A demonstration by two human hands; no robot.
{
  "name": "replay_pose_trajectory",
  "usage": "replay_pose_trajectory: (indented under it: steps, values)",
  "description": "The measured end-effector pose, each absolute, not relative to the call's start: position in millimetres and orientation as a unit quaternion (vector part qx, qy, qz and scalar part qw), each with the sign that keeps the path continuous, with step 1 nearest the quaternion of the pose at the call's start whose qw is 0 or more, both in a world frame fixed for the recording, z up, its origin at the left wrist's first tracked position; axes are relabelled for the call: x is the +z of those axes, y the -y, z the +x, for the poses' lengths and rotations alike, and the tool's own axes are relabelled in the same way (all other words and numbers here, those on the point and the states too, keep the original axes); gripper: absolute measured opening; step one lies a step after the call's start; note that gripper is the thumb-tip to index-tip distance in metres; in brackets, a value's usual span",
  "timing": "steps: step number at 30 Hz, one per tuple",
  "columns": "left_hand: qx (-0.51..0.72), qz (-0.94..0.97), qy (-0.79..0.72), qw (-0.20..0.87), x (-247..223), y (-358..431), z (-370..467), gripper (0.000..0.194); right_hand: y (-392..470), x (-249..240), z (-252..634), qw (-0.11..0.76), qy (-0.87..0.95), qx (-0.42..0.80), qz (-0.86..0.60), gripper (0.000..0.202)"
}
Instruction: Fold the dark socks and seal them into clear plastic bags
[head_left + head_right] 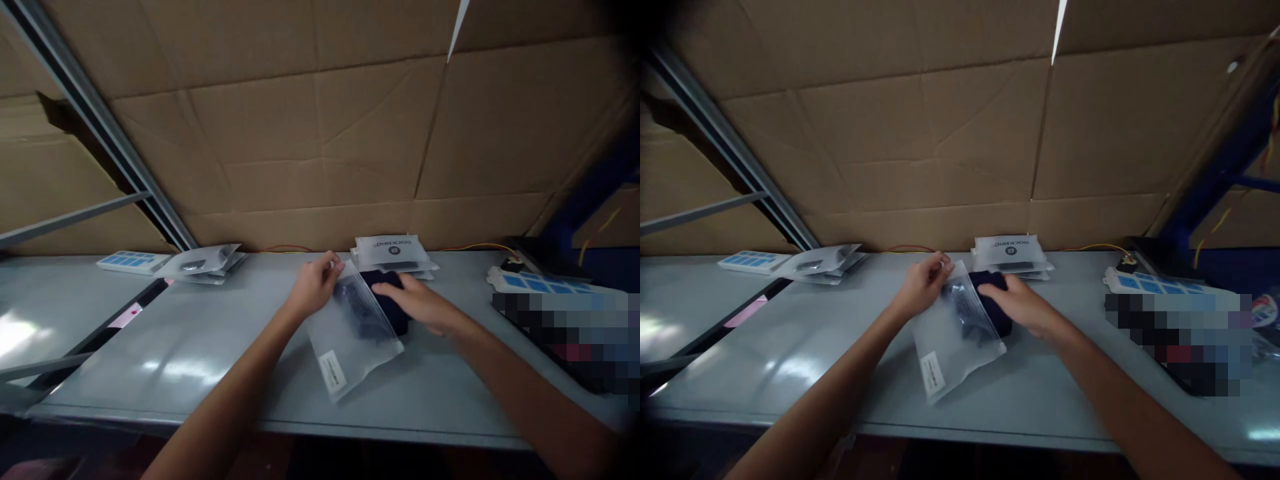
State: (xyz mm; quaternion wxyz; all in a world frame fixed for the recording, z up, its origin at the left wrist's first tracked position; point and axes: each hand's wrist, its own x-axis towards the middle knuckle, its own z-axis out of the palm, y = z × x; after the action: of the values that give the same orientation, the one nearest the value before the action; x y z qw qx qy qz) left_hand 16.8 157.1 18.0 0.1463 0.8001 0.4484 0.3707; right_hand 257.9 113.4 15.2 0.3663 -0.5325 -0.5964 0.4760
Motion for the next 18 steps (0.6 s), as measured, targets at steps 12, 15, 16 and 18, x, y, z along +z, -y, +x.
replay_pose_trajectory:
  steps: [12,15,16,18]
  values:
    - [0.248,0.830,-0.497,0.048,12,-144,-76,0.030,-25,-25,379,0.219,0.646,0.058,-0.729,0.053]
    - [0.289,0.829,-0.477,0.032,9,-92,-56,0.039,-12,-33,366,0.172,0.610,-0.094,-0.768,0.049]
    - [0.287,0.835,-0.469,0.034,7,-71,-47,0.040,-9,-32,363,0.166,0.608,-0.114,-0.768,0.047]
    - [0.239,0.862,-0.445,0.039,1,-34,-30,0.046,-6,-29,358,0.169,0.613,-0.120,-0.762,0.042]
